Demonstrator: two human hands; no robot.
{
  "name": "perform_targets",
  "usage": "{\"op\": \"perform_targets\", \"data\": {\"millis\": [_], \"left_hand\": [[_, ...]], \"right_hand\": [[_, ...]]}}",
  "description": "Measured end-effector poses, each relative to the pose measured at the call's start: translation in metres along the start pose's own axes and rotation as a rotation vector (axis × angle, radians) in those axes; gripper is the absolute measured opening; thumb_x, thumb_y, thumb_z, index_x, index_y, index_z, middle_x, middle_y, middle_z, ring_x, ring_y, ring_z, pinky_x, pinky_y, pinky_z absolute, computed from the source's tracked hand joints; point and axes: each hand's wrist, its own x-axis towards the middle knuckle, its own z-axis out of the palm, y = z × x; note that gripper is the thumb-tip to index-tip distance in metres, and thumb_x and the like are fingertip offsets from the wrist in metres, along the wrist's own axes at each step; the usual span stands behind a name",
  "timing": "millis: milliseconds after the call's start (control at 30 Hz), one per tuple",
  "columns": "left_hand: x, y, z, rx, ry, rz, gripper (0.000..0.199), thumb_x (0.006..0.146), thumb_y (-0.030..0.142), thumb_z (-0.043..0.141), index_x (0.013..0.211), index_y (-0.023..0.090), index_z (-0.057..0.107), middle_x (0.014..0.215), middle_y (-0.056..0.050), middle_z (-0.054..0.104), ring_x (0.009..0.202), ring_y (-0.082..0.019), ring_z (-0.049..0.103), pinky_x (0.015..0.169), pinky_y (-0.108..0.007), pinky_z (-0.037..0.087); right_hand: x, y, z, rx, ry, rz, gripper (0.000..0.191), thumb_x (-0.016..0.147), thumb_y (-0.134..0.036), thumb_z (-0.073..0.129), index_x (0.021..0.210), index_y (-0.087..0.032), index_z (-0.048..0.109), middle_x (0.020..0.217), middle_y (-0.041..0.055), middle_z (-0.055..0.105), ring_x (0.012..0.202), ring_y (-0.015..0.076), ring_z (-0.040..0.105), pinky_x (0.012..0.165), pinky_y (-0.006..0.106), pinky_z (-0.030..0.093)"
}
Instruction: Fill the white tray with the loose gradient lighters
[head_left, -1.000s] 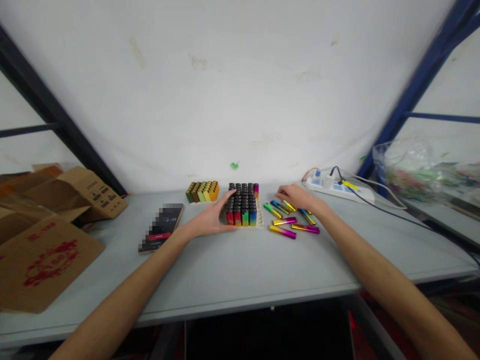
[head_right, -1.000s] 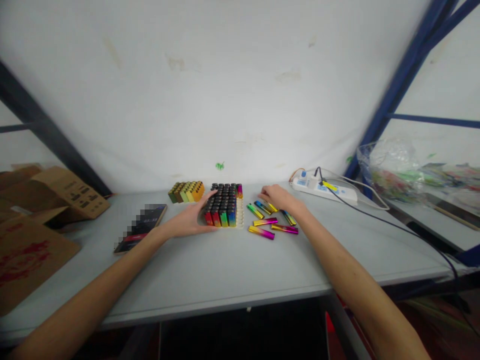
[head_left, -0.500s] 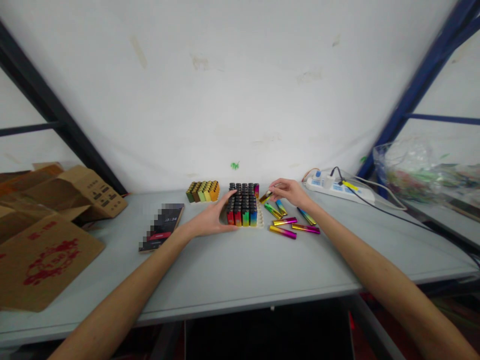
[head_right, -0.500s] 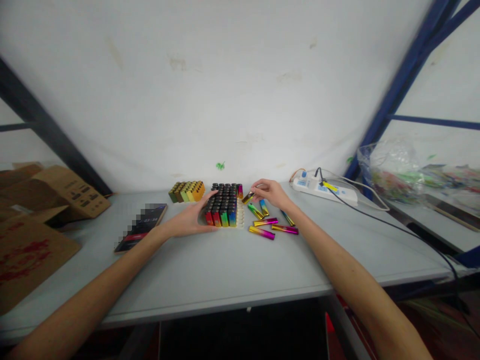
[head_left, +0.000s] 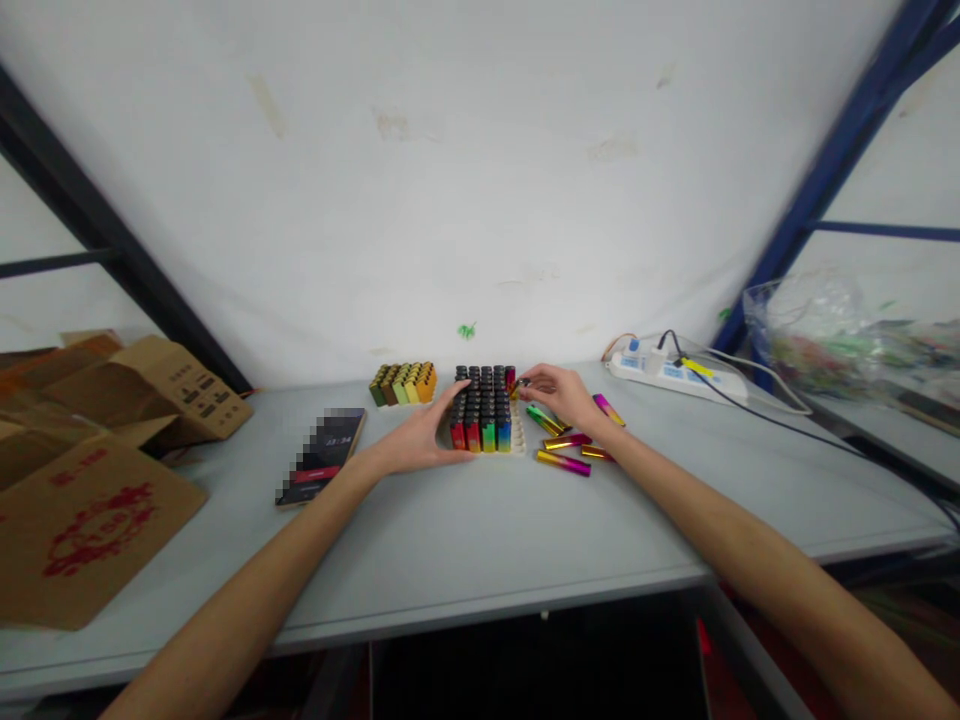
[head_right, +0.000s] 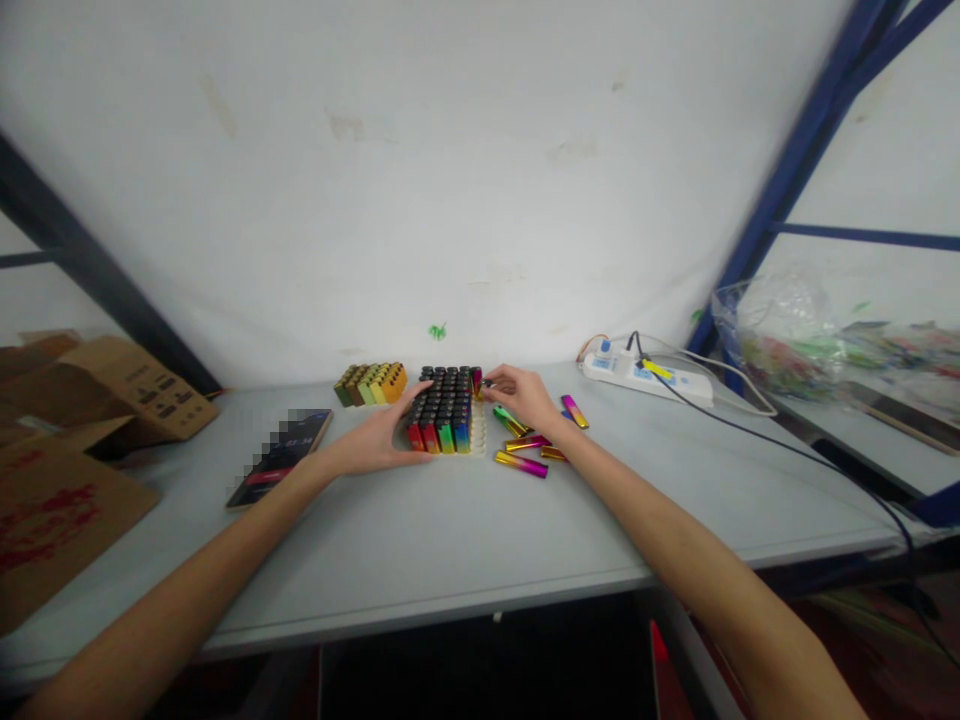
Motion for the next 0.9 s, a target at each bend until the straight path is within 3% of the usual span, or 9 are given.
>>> {"op": "perform_targets", "data": {"millis": [200,433,567,733,900], "left_hand": [[0.001,-0.002,0.001,-0.002,0.006,0.006,0.111,0.08,0.057,0.077,0.164,0.029,0.01,0.163,-0.011,0.041,0.141,-0.032,0.051,0.119,-0.044,0.04],[0.001,-0.001,0.001,0.005,0.009,-0.004,0.114,0.079,0.058,0.078,0.165,0.029,0.01,0.167,-0.012,0.033,0.148,-0.034,0.042,0.123,-0.047,0.033],[0.001,-0.001,0.0,0.028,-0.003,-0.017,0.115,0.079,0.06,0.078,0.165,0.029,0.009,0.168,-0.011,0.031,0.148,-0.033,0.043,0.123,-0.046,0.034],[0.001,0.0,-0.001,0.044,-0.005,-0.019,0.114,0.079,0.062,0.076,0.165,0.029,0.009,0.167,-0.011,0.033,0.144,-0.034,0.048,0.121,-0.046,0.037],[0.001,-0.002,0.0,0.036,0.005,-0.006,0.113,0.079,0.061,0.076,0.165,0.029,0.01,0.167,-0.012,0.034,0.145,-0.034,0.046,0.122,-0.048,0.037]], "right_hand": [[0.0,-0.005,0.008,-0.104,-0.03,-0.074,0.02,0.09,-0.036,0.07,0.101,-0.019,0.073,0.097,0.0068,0.079,0.088,0.0217,0.076,0.084,0.036,0.062],[0.0,-0.005,0.008,-0.203,0.145,-0.035,0.022,0.092,-0.036,0.066,0.107,-0.02,0.063,0.09,0.0054,0.077,0.073,0.0195,0.076,0.068,0.03,0.061],[0.0,-0.009,0.002,-0.2,0.15,-0.044,0.027,0.096,-0.034,0.059,0.119,-0.02,0.059,0.084,0.0028,0.075,0.071,0.018,0.076,0.069,0.028,0.059],[0.001,-0.009,-0.002,-0.251,0.16,-0.023,0.022,0.096,-0.042,0.063,0.104,-0.022,0.062,0.076,0.0021,0.075,0.073,0.0199,0.077,0.072,0.03,0.058],[0.006,-0.001,0.002,-0.401,0.164,-0.038,0.032,0.096,-0.052,0.063,0.092,-0.021,0.061,0.072,0.0033,0.074,0.066,0.0183,0.071,0.068,0.028,0.054]]}}
